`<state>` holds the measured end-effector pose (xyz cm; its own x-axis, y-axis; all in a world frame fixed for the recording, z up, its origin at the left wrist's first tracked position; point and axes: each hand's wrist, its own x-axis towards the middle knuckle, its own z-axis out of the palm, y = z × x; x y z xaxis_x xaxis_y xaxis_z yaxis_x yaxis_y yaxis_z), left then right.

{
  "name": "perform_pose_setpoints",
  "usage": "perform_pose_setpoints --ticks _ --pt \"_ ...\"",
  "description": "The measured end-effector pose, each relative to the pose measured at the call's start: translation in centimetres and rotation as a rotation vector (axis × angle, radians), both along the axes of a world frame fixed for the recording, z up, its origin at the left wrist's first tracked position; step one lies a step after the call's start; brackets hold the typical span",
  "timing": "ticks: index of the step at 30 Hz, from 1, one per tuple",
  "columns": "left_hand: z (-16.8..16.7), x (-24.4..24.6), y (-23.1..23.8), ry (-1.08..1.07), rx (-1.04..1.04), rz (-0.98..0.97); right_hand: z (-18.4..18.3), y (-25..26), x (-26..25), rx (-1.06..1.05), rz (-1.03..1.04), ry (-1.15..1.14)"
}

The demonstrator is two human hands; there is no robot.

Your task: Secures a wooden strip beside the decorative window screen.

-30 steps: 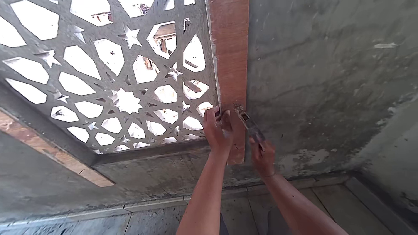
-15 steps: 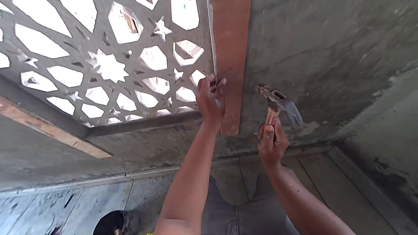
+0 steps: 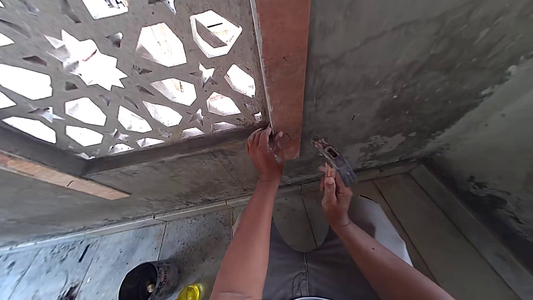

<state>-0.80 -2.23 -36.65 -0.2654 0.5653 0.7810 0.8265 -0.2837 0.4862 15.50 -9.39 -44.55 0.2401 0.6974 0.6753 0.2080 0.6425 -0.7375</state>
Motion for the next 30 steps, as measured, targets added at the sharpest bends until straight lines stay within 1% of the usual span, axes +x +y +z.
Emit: perform_pose_setpoints --ticks 4,6,8,9,13,18,20,22,26,28,30 --pt "0.4 -0.7 0.2 0.032 -0.007 -0.009 -1.4 -0.6 -3.0 -0.104 0.004 0.141" --pt "0.5 -0.8 0.1 0.048 -0.024 -0.008 -1.8 -1.0 -4.5 -0.227 0.025 0.216" --pt "0.9 -0.9 0.2 0.05 -0.038 -0.017 -1.2 -0.8 -5.6 -0.358 0.057 0.292" --pt "1.0 -1.0 0.1 0.057 -0.047 -0.018 -1.1 -0.9 -6.1 -0.38 0.055 0.328" --pt "1.5 -1.4 0.1 0.064 -0.08 -0.026 -1.4 -0.7 -8.5 -0.314 0.036 0.393" --pt "1.5 -1.5 0.0 0.062 -0.098 -0.022 -2.5 -0.3 -10.7 -0.328 -0.013 0.429" --pt "1.5 -1.5 0.0 0.063 -0.096 -0.017 -3.4 0.4 -11.2 -0.369 -0.014 0.387" --pt "1.4 -1.5 0.0 0.066 -0.104 -0.012 -4.1 1.3 -11.5 -0.427 -0.024 0.295" --pt "1.0 -1.1 0.0 0.074 -0.065 0.012 -4.1 1.6 -11.6 -0.45 -0.081 0.174" --pt "0.7 -1.0 -1.0 0.048 -0.054 -0.025 -4.0 1.3 -11.5 -0.443 -0.115 0.101" --pt "0.5 -0.3 -2.1 -0.028 -0.053 -0.09 -3.8 1.5 -11.3 -0.425 -0.139 0.047"
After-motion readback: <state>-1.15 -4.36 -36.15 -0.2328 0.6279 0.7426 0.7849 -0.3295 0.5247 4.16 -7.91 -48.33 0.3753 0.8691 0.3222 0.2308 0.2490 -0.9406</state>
